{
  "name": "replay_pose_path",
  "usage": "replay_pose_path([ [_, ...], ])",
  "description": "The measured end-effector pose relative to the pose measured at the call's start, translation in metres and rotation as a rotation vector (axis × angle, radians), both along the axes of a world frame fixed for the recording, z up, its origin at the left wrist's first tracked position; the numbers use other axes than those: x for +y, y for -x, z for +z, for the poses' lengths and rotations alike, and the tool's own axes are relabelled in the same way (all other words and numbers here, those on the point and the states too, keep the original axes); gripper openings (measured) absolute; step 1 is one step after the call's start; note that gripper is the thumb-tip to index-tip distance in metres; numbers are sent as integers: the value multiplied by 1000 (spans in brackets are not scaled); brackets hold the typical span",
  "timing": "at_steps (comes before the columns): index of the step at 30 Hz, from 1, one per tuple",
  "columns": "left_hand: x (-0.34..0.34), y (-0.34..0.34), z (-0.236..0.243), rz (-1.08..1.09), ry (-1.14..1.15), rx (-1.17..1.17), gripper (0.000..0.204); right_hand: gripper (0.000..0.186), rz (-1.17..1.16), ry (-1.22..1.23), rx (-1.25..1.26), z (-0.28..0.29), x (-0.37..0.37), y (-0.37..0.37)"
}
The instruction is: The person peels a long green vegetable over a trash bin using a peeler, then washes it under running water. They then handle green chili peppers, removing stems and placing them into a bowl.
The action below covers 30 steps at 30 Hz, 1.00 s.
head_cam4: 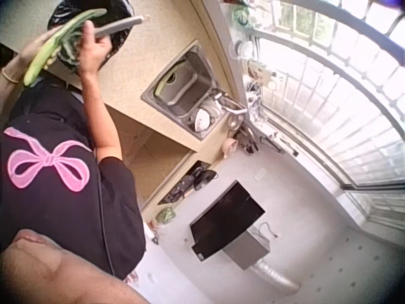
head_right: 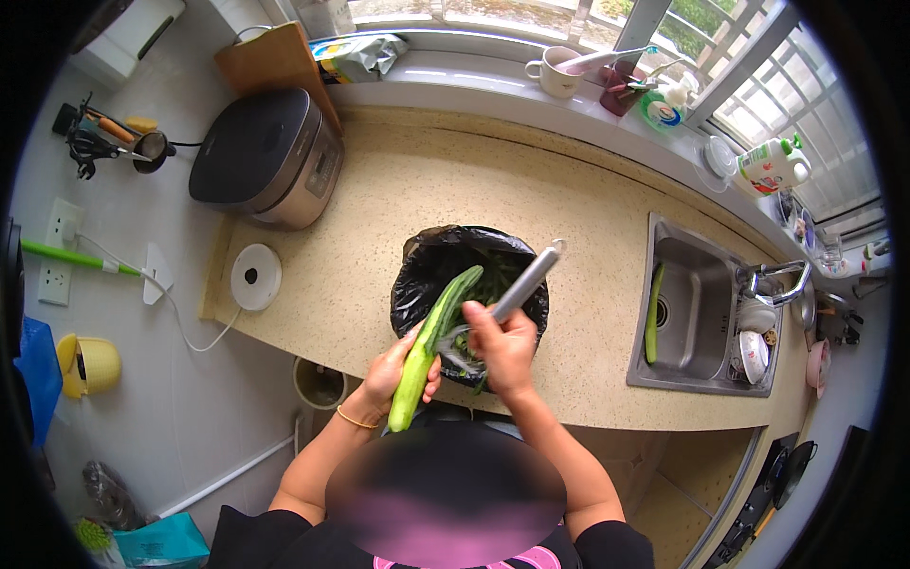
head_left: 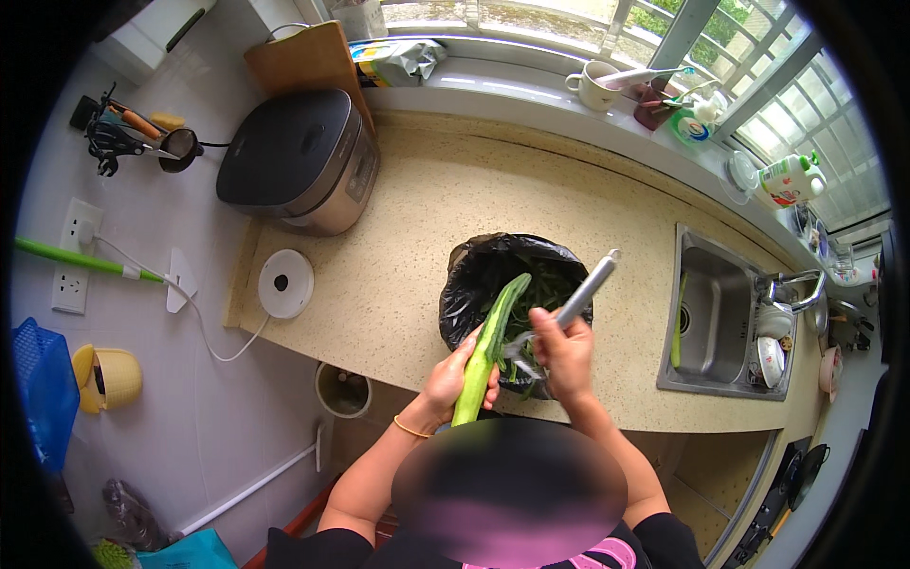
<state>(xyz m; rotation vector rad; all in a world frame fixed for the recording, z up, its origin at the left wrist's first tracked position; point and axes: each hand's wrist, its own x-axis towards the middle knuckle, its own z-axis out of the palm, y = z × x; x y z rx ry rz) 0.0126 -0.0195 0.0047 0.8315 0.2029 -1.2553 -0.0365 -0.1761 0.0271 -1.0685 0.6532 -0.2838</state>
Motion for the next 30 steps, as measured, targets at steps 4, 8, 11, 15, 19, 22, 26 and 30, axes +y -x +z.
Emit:
replay_pose_path([
  [4,-7,6,7,5,-63,16,43,22,70,36,29,-1,32,-16],
  [8,-2,13,10,-4,-28,25,43,21,38,102,17,-10,26,-21],
  [11,7,19,20,-34,2,-19,44,24,-45,167,54,-35,9,-32],
  [15,21,28,28,-51,42,-111,46,26,-201,237,164,-80,-33,-47],
  [19,32,29,27,12,68,-76,43,25,-309,394,137,-82,-54,-57],
  [22,34,17,32,45,79,-19,40,27,-275,293,84,-75,-66,-56],
  [26,22,8,18,87,-45,16,42,28,142,96,168,-5,-8,-45],
  [30,3,6,24,44,-118,-67,43,21,197,49,40,-4,32,-29],
])
